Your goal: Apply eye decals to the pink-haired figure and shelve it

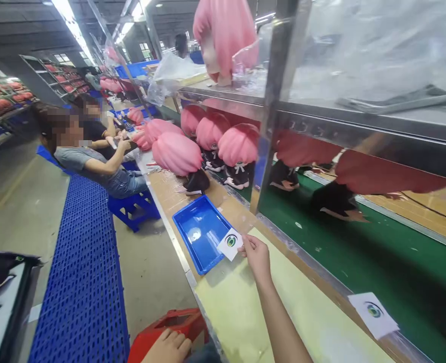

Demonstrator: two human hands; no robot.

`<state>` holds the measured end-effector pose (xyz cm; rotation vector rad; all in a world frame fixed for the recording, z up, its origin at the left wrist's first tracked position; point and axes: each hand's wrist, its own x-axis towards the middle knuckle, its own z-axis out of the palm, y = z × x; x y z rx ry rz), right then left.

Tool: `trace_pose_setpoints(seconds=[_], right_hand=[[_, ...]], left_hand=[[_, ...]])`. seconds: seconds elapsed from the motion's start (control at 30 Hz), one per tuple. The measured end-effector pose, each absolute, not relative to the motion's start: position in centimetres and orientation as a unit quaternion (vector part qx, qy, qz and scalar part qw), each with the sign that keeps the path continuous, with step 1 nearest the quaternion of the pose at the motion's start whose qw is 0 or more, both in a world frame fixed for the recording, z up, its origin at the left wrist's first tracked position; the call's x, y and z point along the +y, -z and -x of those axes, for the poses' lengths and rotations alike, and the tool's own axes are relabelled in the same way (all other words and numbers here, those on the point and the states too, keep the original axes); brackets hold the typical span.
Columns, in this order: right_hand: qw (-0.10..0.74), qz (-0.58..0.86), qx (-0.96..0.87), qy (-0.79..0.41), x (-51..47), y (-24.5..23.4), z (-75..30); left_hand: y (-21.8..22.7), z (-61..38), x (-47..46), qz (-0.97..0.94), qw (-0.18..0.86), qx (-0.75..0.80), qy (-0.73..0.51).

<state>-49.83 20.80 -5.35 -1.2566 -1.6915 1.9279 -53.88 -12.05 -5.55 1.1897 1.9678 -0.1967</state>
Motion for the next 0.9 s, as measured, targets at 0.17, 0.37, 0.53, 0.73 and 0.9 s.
trace_pose_setpoints(seconds=[0.17, 0.37, 0.53, 0.73, 0.9], right_hand=[[0.080, 0.458, -0.674, -0.574, 19.2, 6.7, 57.0], [0.093, 0.428, -0.766, -0.470, 17.3, 6.1, 57.2], [0.103, 0.509, -0.760, -0.390, 17.4, 5.1, 45.9], [0.064, 0.713, -0.637, -0.287, 13.1, 5.1, 26.8], [0.088, 0.835, -0.494, -0.226, 10.6, 5.5, 15.3]], left_hand=[[4.7, 57.2, -14.0, -0.433, 0.416, 0.790, 0.125], [5.2, 57.7, -14.2, -0.419, 0.436, 0.785, 0.134], [3.4, 58.7, -13.3, -0.478, 0.428, 0.758, 0.121], [0.9, 59.8, -8.2, -0.614, 0.383, 0.680, 0.119], [0.6, 57.0, -2.0, -0.680, 0.358, 0.619, 0.159]])
